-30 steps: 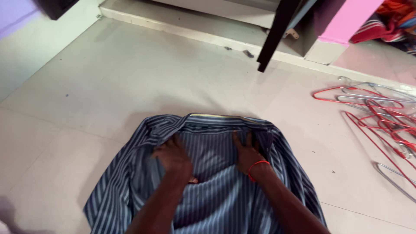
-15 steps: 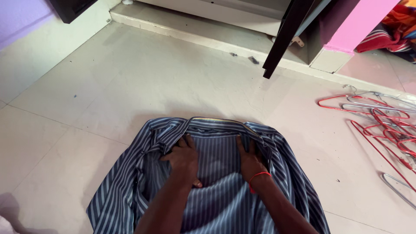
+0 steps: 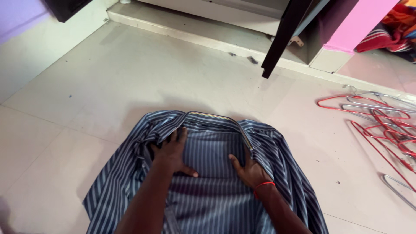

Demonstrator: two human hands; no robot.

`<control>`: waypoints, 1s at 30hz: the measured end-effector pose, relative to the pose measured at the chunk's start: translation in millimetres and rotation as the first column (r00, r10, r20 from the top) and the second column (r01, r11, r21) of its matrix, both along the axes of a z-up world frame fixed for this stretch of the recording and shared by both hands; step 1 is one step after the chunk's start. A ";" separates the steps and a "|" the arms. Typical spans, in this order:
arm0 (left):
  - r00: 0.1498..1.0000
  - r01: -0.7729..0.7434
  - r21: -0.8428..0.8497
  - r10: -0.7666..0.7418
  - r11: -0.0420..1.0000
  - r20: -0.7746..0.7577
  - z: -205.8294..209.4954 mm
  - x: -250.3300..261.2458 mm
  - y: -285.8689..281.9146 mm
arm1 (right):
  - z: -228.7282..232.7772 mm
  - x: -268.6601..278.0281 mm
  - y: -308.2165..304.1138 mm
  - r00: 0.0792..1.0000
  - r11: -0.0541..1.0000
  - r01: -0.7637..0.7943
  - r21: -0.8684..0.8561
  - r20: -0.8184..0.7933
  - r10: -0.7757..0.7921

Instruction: The person buttons a white shirt laid flat on the floor, then places it on a hanger. They then pick up a striped shirt, button it, and place it on a hanger. The person is sitting on the floor during the task.

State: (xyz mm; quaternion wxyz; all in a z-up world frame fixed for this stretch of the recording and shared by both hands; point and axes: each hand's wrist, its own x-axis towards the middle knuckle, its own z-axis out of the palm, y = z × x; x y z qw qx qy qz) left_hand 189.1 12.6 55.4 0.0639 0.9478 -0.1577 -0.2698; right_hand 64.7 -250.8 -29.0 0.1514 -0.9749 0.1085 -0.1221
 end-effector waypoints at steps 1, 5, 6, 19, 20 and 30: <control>1.000 -0.014 -0.027 0.014 1.000 0.010 -3.5 1.4 3.2 | -4.4 0.3 -0.8 0.999 1.000 -0.007 -0.024 0.033 0.008; 0.999 -0.036 -0.133 0.038 0.991 0.019 -13.4 10.8 11.4 | -20.6 0.1 -5.2 0.991 0.998 -0.052 0.024 0.126 0.049; 0.999 -0.021 -0.115 0.025 0.993 0.029 -15.8 14.2 12.4 | -25.2 -0.4 -6.5 0.988 0.995 -0.074 0.073 0.139 0.063; 0.979 -0.027 -0.092 0.045 0.995 0.198 -25.4 21.2 5.5 | -60.3 -4.5 -27.4 0.896 0.725 -0.386 -0.570 -0.419 0.147; 0.972 -0.038 -0.099 0.060 0.994 0.227 -25.5 14.9 1.1 | -57.2 -5.0 -25.9 0.882 0.743 -0.389 -0.544 -0.452 0.131; 0.937 0.112 -0.223 -0.028 0.968 0.348 -31.7 -96.1 -10.5 | -72.1 -2.0 -12.9 0.966 0.506 -0.243 -0.827 -0.256 0.044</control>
